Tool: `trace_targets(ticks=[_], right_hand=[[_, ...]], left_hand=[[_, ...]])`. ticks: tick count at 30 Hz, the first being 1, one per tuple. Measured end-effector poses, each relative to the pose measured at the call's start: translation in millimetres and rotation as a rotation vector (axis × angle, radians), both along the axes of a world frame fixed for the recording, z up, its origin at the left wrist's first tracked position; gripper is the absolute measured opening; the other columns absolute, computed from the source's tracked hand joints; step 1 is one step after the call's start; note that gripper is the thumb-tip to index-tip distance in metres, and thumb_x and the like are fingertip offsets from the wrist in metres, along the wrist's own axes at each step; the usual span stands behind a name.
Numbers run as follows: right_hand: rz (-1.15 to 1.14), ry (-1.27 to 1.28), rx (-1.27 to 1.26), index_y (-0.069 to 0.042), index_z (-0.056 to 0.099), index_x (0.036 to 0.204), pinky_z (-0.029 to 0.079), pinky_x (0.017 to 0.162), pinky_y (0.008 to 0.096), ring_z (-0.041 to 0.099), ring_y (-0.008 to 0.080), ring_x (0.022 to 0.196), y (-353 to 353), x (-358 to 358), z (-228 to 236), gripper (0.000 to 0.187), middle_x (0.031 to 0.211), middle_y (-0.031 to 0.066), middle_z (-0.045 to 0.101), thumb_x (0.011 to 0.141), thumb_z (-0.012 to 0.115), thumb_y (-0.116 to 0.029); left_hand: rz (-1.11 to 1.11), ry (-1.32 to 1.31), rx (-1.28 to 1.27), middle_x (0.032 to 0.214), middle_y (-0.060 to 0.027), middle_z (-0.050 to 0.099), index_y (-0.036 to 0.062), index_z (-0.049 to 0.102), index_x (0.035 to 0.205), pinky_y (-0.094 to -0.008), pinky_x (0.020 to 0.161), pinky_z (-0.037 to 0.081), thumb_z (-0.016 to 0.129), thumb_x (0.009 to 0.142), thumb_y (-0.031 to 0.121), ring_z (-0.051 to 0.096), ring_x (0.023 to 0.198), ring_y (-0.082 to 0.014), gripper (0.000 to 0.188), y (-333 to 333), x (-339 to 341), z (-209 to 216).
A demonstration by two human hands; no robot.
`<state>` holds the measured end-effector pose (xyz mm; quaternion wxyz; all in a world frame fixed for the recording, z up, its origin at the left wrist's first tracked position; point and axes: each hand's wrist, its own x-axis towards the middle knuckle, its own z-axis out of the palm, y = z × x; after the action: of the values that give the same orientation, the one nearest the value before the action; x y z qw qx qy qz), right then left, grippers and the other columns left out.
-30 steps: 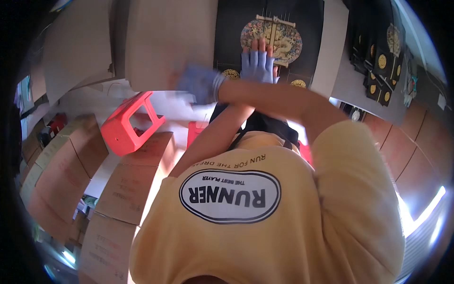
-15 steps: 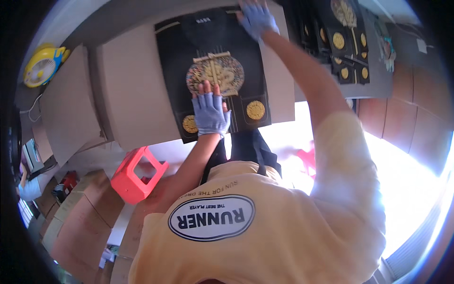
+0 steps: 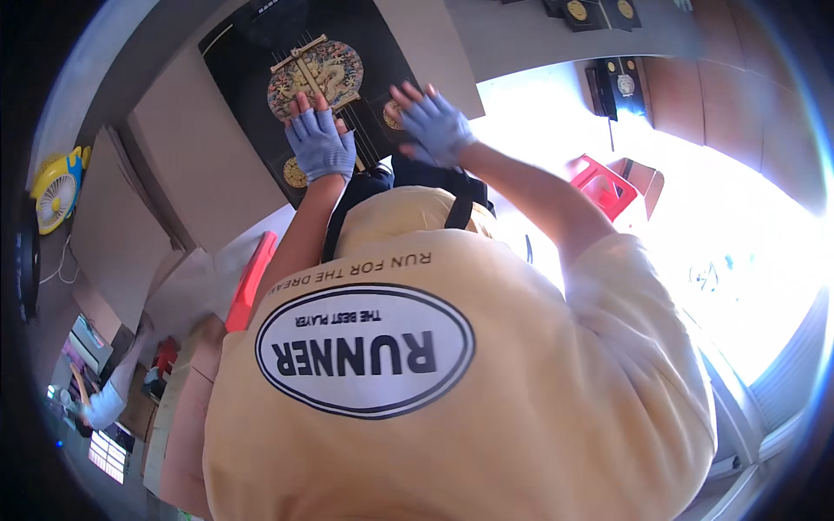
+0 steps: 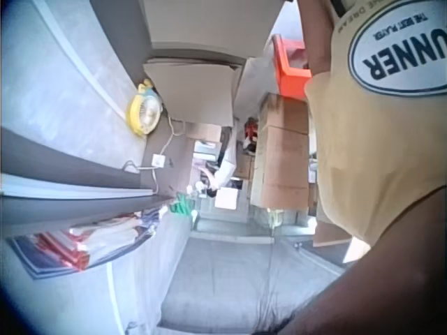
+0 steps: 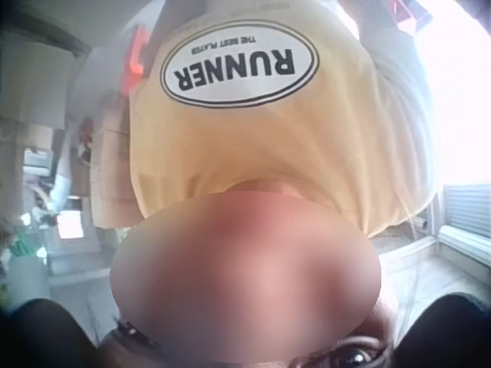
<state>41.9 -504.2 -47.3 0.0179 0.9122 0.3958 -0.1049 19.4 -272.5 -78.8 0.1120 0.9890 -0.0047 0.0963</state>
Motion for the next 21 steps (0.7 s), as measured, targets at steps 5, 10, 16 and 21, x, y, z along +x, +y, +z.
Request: trace_targets(ticks=[5,10,16,21], right_hand=[[-0.405,0.523,0.568,-0.007,0.045,0.138,0.049,0.096,0.0407,0.058,0.0284,0.117,-74.8,-90.0,-0.2,0.058,0.130,0.0167,0.056,0.085,0.067,-0.016],[-1.667,1.522,0.976,-0.007,0.060,0.108,0.054,0.061,0.0331,0.067,0.0222,0.077,-52.7,-60.6,-26.6,0.035,0.091,0.0115,0.067,0.090,0.064,-0.037],[-1.162,0.847,0.828,-0.003,0.060,0.119,0.055,0.062,0.0289,0.066,0.0154,0.066,-29.2,-7.9,89.5,0.026,0.089,0.0099,0.066,0.093,0.055,-0.006],[-1.201,0.413,1.271,-0.005,0.055,0.127,0.051,0.047,0.0267,0.061,0.0121,0.054,-152.8,100.9,72.1,0.034,0.088,0.0062,0.065,0.093,0.054,-0.001]], left_hand=[[0.003,-0.007,0.027,0.151,-0.0204,0.032,0.0064,0.037,0.144,-0.0547,0.109,0.029,0.048,0.090,0.032,0.032,0.137,-0.0389,0.061,-0.1,-3.7,1.7],[0.015,0.103,0.001,0.152,-0.0184,0.030,0.0073,0.036,0.145,-0.0531,0.109,0.028,0.048,0.091,0.037,0.031,0.138,-0.0376,0.064,-16.9,-34.0,8.4],[-0.059,0.027,-0.139,0.154,-0.0237,0.021,0.0097,0.031,0.148,-0.0563,0.112,0.021,0.053,0.090,0.042,0.022,0.141,-0.0428,0.070,-25.2,-13.1,17.7],[-0.187,-0.105,-0.133,0.153,-0.0245,0.022,0.0098,0.030,0.149,-0.0585,0.113,0.018,0.047,0.092,0.046,0.021,0.141,-0.0450,0.069,-130.9,128.1,77.2]])
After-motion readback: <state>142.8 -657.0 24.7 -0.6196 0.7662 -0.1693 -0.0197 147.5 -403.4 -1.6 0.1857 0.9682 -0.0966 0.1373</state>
